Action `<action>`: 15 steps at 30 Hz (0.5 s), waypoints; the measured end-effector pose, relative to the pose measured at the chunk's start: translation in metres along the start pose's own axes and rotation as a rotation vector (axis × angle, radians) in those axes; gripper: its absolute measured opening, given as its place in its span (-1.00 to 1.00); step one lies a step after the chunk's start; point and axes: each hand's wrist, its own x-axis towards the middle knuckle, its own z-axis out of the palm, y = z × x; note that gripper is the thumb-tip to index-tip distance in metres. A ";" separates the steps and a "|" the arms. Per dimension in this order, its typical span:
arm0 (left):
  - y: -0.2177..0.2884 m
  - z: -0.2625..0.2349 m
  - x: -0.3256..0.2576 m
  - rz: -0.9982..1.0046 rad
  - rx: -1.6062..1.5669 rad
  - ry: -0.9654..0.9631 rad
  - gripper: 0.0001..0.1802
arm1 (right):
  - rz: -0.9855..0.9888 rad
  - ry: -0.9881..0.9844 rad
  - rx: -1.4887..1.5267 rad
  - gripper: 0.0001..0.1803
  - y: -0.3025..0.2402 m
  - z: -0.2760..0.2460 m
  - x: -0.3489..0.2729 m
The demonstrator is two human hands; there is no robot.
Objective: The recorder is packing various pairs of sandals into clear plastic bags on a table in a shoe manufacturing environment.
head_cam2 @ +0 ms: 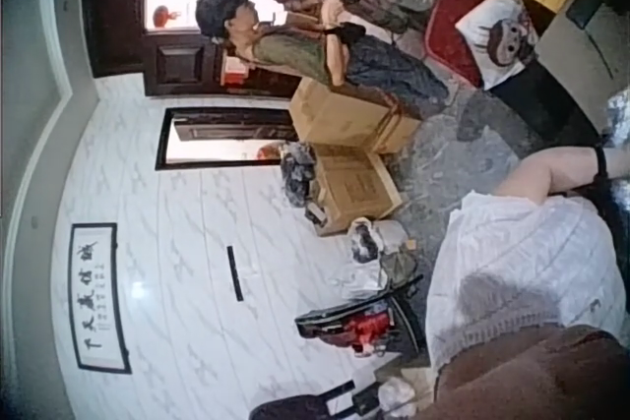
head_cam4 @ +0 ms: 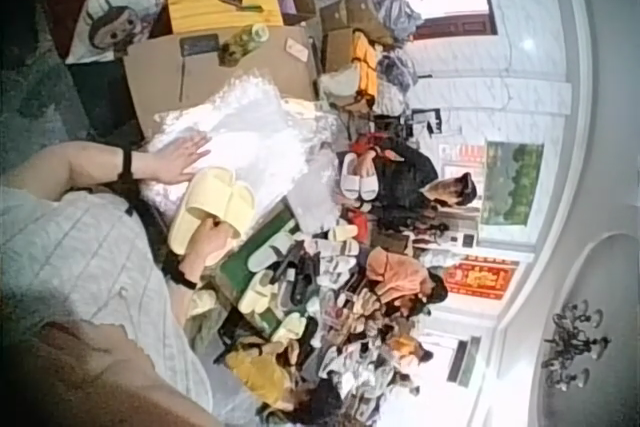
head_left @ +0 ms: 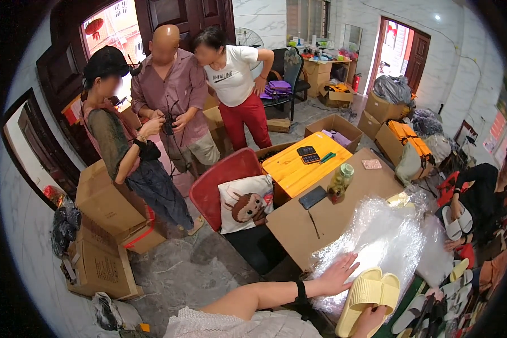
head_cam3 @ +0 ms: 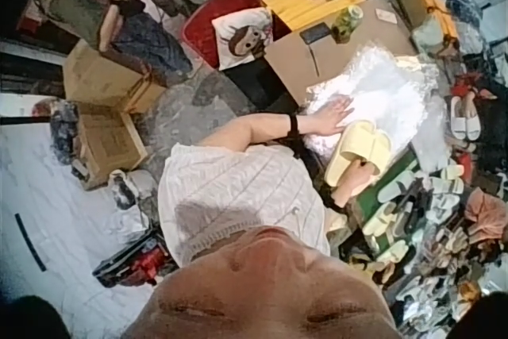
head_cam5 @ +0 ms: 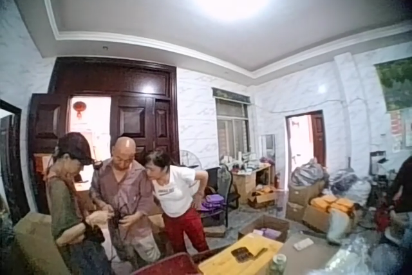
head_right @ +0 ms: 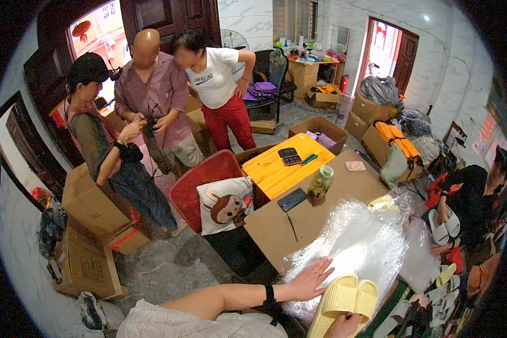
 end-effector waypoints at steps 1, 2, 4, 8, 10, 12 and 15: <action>0.001 0.001 0.002 0.010 -0.004 -0.002 -0.19 | -0.054 0.056 0.118 -0.68 0.019 0.014 0.005; 0.000 0.002 0.001 0.020 -0.012 0.025 -0.19 | -0.114 0.103 0.238 -0.70 0.026 0.022 0.007; 0.000 0.004 0.001 0.031 -0.020 0.050 -0.19 | -0.111 0.107 0.253 -0.71 0.034 0.029 0.009; 0.000 0.001 0.001 0.028 -0.008 0.040 -0.19 | -0.216 0.238 0.139 -0.74 0.047 0.040 0.013; 0.000 0.000 0.002 0.037 -0.004 0.039 -0.19 | -0.169 0.176 0.148 -0.74 0.047 0.036 0.012; -0.001 0.001 0.002 0.016 0.002 -0.001 -0.19 | -0.123 0.114 0.157 -0.74 0.046 0.033 0.011; -0.001 0.007 0.001 0.023 0.024 0.028 -0.18 | -0.096 0.101 0.161 -0.72 0.045 0.029 0.009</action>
